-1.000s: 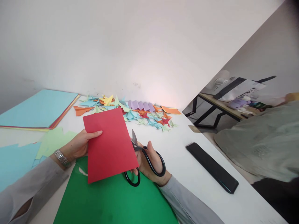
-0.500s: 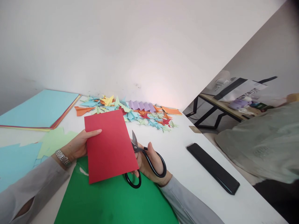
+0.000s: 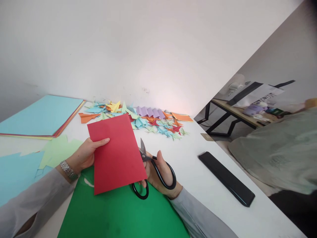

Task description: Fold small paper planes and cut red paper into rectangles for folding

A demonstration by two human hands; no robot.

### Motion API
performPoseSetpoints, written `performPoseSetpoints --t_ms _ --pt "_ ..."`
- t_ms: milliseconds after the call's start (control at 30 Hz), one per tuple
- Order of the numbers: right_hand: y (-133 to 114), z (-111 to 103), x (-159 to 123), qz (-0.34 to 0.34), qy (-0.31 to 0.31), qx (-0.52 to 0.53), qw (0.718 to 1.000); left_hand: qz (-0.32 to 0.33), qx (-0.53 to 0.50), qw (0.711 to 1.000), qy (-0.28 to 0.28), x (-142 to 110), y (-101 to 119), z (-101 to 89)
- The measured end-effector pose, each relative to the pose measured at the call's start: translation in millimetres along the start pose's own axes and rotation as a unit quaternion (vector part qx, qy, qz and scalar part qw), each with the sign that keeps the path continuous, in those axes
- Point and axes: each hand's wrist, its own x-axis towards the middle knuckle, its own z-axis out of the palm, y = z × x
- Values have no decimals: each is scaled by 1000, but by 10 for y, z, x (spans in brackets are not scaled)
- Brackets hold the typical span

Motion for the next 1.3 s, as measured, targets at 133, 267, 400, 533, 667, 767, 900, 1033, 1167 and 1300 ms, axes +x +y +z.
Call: performPoseSetpoints --t_ms 133,267,400,533,667,767,900,1033,1167,1300 --pt "12 -2 11 -17 -9 34 999 19 -10 1000 2 8 -24 6" --pt "19 -15 18 -24 -2 60 998 24 -11 1000 11 2 -23 8" --pt "7 -10 19 -27 5 58 998 16 -15 1000 14 -1 -16 11" --pt "0 4 12 -29 17 43 998 17 -24 1000 10 11 -13 14" --pt "-5 -6 3 -13 0 26 1000 14 -22 1000 10 15 -7 7" --pt "-3 -20 -1 17 -10 23 1000 -3 -3 1000 -2 4 -1 -3" --pt "13 -20 -3 20 -7 45 999 -9 10 1000 -14 -13 2 -9" --pt "3 3 3 11 9 51 999 -5 5 1000 -10 -17 -6 -2" --pt "-28 8 11 -1 18 48 999 3 -4 1000 0 -12 -9 11" --pt "-36 -1 6 -5 28 42 999 0 -7 1000 4 -10 -4 9"
